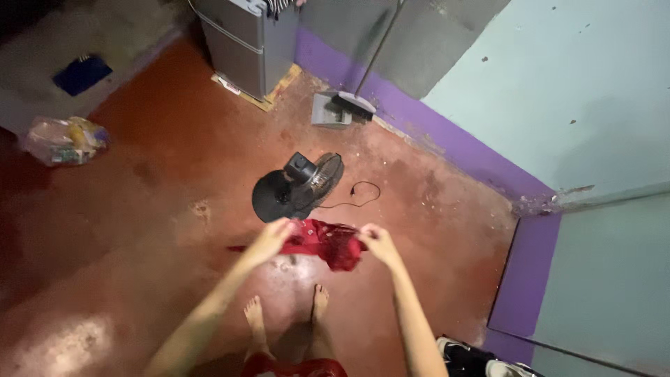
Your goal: The person disassembles a standing fan by removing the front grille and fan blades, then reassembles the fan by reattaching the blades and grille using a screwdriver.
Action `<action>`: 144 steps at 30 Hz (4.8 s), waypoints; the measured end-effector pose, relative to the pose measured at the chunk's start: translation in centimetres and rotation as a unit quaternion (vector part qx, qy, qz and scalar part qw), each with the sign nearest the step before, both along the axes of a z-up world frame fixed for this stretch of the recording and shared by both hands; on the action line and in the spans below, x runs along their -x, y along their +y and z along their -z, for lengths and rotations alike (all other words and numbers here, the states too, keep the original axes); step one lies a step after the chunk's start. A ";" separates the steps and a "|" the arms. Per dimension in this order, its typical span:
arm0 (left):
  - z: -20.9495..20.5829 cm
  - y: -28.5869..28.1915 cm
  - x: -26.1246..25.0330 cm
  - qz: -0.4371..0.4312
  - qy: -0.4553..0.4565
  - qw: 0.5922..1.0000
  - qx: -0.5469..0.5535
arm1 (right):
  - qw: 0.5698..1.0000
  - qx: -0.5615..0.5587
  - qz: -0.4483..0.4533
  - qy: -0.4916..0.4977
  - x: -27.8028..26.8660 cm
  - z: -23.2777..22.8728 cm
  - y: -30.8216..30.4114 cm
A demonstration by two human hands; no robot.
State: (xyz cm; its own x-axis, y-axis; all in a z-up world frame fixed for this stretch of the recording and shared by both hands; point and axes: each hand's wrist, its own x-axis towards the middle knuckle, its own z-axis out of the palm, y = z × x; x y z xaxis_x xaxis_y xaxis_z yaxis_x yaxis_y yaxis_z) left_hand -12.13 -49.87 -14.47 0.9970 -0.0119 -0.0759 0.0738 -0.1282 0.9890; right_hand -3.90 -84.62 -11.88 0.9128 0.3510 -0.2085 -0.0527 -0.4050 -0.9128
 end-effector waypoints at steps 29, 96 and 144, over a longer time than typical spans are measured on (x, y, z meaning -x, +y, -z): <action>54.3 -15.1 -9.7 0.029 -0.079 0.988 -0.127 | 0.997 -0.007 -0.054 -0.047 -12.9 55.6 -9.0; 58.6 -4.6 -17.7 -0.008 -0.146 0.983 -0.115 | 0.796 0.326 -0.069 -0.506 -10.1 52.3 -9.2; 70.8 -10.4 -18.2 -0.264 -0.131 0.898 -0.326 | 0.995 -0.071 -0.015 -0.071 -7.1 78.5 -1.4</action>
